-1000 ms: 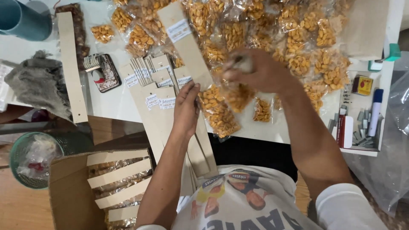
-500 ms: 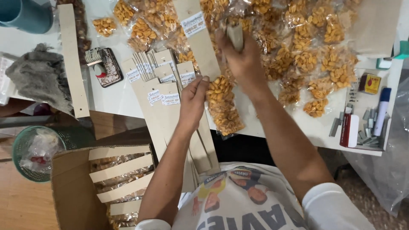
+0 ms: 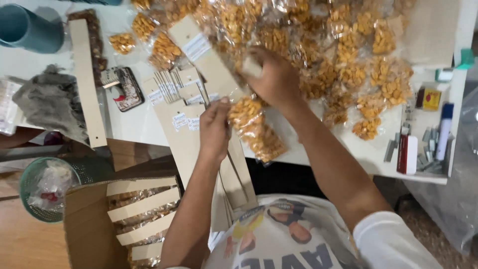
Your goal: Attaching small plastic bags of snacks to cardboard display strips using a handheld stapler.
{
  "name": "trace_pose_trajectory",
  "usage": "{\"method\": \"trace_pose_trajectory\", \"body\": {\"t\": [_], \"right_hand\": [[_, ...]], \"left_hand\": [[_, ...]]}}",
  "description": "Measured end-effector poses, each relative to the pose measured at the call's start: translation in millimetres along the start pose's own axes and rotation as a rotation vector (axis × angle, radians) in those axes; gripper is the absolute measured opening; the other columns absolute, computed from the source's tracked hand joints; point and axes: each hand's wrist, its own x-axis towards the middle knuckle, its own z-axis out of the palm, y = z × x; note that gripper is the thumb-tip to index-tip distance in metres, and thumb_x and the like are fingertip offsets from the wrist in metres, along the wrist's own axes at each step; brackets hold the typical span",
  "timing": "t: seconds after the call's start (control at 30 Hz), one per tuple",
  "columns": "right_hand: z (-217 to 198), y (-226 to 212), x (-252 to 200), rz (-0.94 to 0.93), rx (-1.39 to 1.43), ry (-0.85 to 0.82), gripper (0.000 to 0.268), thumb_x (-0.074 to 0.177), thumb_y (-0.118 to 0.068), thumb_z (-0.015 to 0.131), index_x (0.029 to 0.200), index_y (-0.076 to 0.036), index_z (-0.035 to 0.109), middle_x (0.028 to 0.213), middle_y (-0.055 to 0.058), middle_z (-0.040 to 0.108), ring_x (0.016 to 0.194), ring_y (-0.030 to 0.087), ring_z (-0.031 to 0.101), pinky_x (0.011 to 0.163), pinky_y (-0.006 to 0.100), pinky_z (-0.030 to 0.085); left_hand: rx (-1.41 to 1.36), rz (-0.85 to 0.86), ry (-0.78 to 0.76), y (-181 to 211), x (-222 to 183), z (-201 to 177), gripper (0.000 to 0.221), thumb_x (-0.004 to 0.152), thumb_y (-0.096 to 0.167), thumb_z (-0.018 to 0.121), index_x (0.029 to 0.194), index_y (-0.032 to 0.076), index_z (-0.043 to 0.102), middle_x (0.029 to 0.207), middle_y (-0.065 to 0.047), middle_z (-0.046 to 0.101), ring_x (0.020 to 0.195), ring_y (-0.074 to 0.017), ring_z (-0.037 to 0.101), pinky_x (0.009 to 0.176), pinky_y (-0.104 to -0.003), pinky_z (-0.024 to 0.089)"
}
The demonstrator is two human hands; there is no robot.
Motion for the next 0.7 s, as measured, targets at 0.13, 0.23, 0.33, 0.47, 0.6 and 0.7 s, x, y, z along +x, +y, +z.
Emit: {"method": "trace_pose_trajectory", "body": {"t": [0.13,0.23,0.33,0.47,0.6,0.7], "right_hand": [[-25,51,-5,-0.195,-0.883,0.050,0.051,0.074,-0.020,0.094,0.119,-0.013,0.070,0.102,0.010,0.072,0.091,0.028,0.065,0.070,0.037,0.055],[-39,8,6,0.058,-0.549,0.126,0.028,0.088,-0.027,0.082,0.107,-0.011,0.068,0.109,0.012,0.064,0.095,0.028,0.062,0.077,0.039,0.055],[-73,-31,4,0.215,-0.053,-0.072,0.008,0.101,-0.020,0.068,0.105,-0.014,0.065,0.106,0.008,0.064,0.094,0.020,0.066,0.081,0.034,0.060],[-73,-70,12,0.207,-0.214,-0.553,0.062,0.089,-0.008,0.071,0.147,-0.009,0.050,0.142,0.016,0.059,0.126,0.034,0.059,0.113,0.051,0.039],[-60,-56,11,0.069,-0.255,-0.436,0.032,0.096,-0.020,0.073,0.125,-0.011,0.063,0.108,0.008,0.075,0.089,0.024,0.072,0.079,0.040,0.056],[-57,-46,10,-0.048,-0.235,-0.374,0.033,0.098,-0.021,0.073,0.125,-0.007,0.060,0.100,0.007,0.073,0.081,0.023,0.070,0.075,0.038,0.054]], "left_hand": [[-0.327,-0.347,0.102,16,-4,0,0.081,0.087,0.023,0.069,0.157,0.003,0.033,0.137,-0.013,0.053,0.117,-0.0204,0.059,0.096,-0.028,0.052],[-0.252,-0.360,0.113,23,2,8,0.086,0.085,0.028,0.068,0.159,0.007,0.030,0.159,-0.011,0.045,0.135,-0.0203,0.053,0.104,-0.026,0.046],[-0.263,-0.348,0.094,1,10,4,0.072,0.089,0.021,0.062,0.157,0.009,0.041,0.113,0.001,0.050,0.094,-0.0106,0.043,0.075,-0.023,0.036],[-0.176,-0.259,-0.014,18,-1,16,0.025,0.104,0.037,0.055,0.107,0.016,0.067,0.067,0.008,0.049,0.052,-0.0055,0.033,0.047,-0.022,0.025],[-0.212,-0.404,0.024,50,-12,32,0.076,0.084,0.059,0.047,0.135,0.004,0.059,0.126,-0.018,0.068,0.124,-0.0306,0.063,0.109,-0.041,0.051],[-0.118,-0.311,-0.156,55,-16,32,0.085,0.088,0.064,0.032,0.143,0.003,0.053,0.144,-0.023,0.061,0.138,-0.0359,0.057,0.116,-0.046,0.047]]}}
